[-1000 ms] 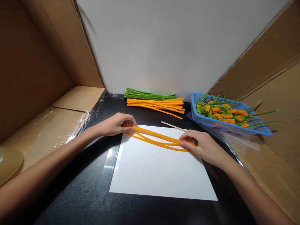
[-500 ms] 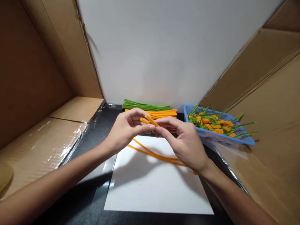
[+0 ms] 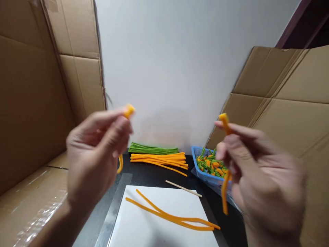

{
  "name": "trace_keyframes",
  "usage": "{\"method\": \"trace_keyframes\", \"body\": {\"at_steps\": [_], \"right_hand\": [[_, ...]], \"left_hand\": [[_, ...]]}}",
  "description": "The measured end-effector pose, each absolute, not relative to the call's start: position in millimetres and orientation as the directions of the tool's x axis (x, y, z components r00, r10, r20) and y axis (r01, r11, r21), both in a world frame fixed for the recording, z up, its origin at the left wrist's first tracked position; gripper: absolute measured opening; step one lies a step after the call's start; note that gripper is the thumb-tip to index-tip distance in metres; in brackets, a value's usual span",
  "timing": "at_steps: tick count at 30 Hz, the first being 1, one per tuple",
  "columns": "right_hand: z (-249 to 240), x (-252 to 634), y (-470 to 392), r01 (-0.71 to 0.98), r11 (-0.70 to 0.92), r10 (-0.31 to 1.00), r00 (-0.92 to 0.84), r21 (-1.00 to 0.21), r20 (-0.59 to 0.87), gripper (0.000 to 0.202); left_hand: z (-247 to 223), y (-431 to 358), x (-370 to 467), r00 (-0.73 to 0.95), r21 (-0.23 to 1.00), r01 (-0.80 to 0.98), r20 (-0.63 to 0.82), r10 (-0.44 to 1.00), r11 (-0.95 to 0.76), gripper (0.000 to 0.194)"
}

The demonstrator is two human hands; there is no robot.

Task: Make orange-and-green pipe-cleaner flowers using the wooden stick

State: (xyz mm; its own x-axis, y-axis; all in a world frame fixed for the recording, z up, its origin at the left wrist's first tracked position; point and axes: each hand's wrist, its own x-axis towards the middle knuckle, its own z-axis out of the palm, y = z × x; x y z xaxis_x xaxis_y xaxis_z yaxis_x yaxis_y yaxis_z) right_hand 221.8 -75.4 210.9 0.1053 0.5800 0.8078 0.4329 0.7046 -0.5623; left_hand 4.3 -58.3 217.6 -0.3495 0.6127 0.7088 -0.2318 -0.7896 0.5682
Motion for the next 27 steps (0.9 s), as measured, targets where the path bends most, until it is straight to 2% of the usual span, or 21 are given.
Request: {"method": "trace_keyframes", "body": {"at_steps": [2, 4, 6, 14, 17, 22, 27], "right_hand": [[205, 210, -75, 0.306, 0.664, 0.702, 0.060, -0.683, 0.710, 0.030], [200, 195, -73, 0.183, 0.622, 0.779, -0.036, -0.762, 0.627, 0.029], [197, 182, -70, 0.085, 0.594, 0.804, -0.070, -0.800, 0.590, 0.026], [180, 178, -51, -0.203, 0.428, 0.882, -0.121, -0.881, 0.456, 0.025], [174, 176, -43, -0.216, 0.432, 0.884, -0.090, -0.875, 0.459, 0.024], [170, 174, -38, -0.126, 0.491, 0.866, -0.035, -0.862, 0.498, 0.025], [167, 173, -35, -0.091, 0.530, 0.845, -0.018, -0.843, 0.534, 0.026]], "left_hand": [[205, -60, 10, -0.150, 0.720, -0.145, 0.662, 0.734, -0.679, 0.011], [194, -59, 19, -0.061, 0.788, -0.104, 0.604, 0.795, -0.607, 0.011], [189, -56, 27, -0.003, 0.827, -0.078, 0.558, 0.830, -0.557, 0.019], [185, -47, 28, -0.024, 0.862, -0.106, 0.495, 0.868, -0.495, 0.025], [181, -45, 29, -0.009, 0.863, -0.104, 0.496, 0.868, -0.494, 0.026], [175, -42, 32, -0.025, 0.832, -0.014, 0.554, 0.832, -0.554, 0.031], [173, -35, 28, -0.012, 0.814, 0.024, 0.581, 0.814, -0.580, 0.023]]}}
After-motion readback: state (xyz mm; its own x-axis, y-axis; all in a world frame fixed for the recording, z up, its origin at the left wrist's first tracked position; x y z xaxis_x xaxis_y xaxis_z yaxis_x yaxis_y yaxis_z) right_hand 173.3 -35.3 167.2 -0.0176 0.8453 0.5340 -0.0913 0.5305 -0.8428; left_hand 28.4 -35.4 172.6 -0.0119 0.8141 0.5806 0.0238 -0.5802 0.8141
